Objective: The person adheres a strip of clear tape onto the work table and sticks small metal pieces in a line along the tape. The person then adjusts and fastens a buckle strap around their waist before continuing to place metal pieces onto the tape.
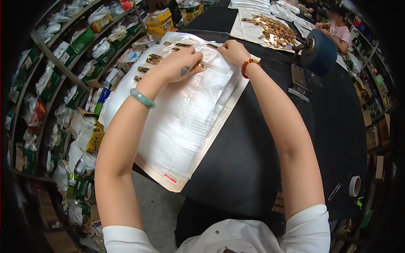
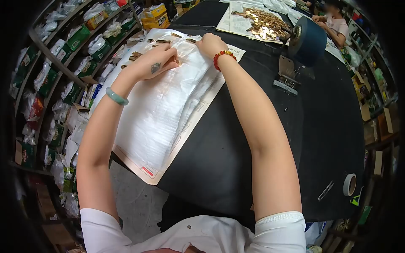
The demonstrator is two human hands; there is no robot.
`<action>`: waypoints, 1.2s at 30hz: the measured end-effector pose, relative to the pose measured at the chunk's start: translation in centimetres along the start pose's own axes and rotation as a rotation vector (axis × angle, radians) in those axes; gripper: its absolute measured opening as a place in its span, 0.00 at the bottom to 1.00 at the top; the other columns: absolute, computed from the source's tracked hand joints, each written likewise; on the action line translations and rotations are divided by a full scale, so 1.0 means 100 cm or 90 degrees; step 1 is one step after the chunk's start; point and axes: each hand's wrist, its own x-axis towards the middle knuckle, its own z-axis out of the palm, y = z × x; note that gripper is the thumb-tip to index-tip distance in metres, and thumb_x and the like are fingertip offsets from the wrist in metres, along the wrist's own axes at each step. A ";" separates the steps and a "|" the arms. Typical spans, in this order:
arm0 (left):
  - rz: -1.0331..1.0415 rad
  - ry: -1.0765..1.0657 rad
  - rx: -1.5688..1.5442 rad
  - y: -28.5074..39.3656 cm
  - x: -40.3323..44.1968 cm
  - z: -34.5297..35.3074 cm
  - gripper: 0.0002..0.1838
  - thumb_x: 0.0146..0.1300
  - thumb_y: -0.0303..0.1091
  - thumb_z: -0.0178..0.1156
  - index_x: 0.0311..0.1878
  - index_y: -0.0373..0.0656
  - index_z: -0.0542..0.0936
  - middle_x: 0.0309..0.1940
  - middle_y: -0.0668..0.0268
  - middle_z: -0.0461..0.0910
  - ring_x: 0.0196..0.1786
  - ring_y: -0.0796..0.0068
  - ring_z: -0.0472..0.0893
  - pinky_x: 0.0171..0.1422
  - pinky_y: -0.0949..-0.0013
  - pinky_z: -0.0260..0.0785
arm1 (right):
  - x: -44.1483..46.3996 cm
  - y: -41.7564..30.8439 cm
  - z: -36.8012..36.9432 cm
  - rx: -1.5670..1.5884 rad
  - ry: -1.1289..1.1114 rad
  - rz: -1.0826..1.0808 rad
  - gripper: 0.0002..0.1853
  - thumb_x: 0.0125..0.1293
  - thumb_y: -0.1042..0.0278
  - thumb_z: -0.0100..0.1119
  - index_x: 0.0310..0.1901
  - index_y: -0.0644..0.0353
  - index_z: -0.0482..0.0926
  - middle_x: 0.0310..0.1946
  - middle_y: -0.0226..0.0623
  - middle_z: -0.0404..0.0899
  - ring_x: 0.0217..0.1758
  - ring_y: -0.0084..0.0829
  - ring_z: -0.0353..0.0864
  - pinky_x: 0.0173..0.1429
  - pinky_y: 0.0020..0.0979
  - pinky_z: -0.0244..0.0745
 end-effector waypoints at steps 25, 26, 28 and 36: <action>-0.401 -0.317 -1.344 0.304 -0.026 0.067 0.13 0.68 0.37 0.57 0.40 0.34 0.76 0.26 0.65 0.76 0.18 0.91 0.62 0.18 0.88 0.53 | -0.389 0.131 -0.102 0.160 0.145 -0.328 0.09 0.57 0.82 0.62 0.41 0.66 0.80 0.40 0.39 0.81 0.35 0.26 0.79 0.39 0.22 0.74; -0.379 -0.309 -1.295 0.308 -0.027 0.068 0.12 0.68 0.36 0.57 0.41 0.34 0.76 0.27 0.65 0.77 0.18 0.91 0.63 0.18 0.87 0.54 | -0.396 0.134 -0.098 0.184 0.142 -0.301 0.09 0.57 0.82 0.62 0.40 0.65 0.80 0.40 0.38 0.80 0.35 0.25 0.78 0.39 0.22 0.74; -0.336 -0.288 -1.195 0.314 -0.031 0.069 0.12 0.68 0.35 0.57 0.42 0.34 0.76 0.28 0.64 0.78 0.19 0.91 0.64 0.20 0.87 0.55 | -0.406 0.139 -0.090 0.233 0.136 -0.254 0.08 0.58 0.81 0.62 0.40 0.65 0.80 0.39 0.36 0.79 0.33 0.24 0.77 0.37 0.22 0.73; -0.123 -0.091 -0.814 0.319 -0.033 0.079 0.11 0.68 0.34 0.55 0.46 0.36 0.76 0.29 0.66 0.79 0.23 0.90 0.66 0.24 0.85 0.57 | -0.422 0.149 -0.083 0.200 0.025 -0.096 0.07 0.59 0.77 0.63 0.39 0.63 0.81 0.35 0.32 0.75 0.29 0.22 0.70 0.32 0.21 0.67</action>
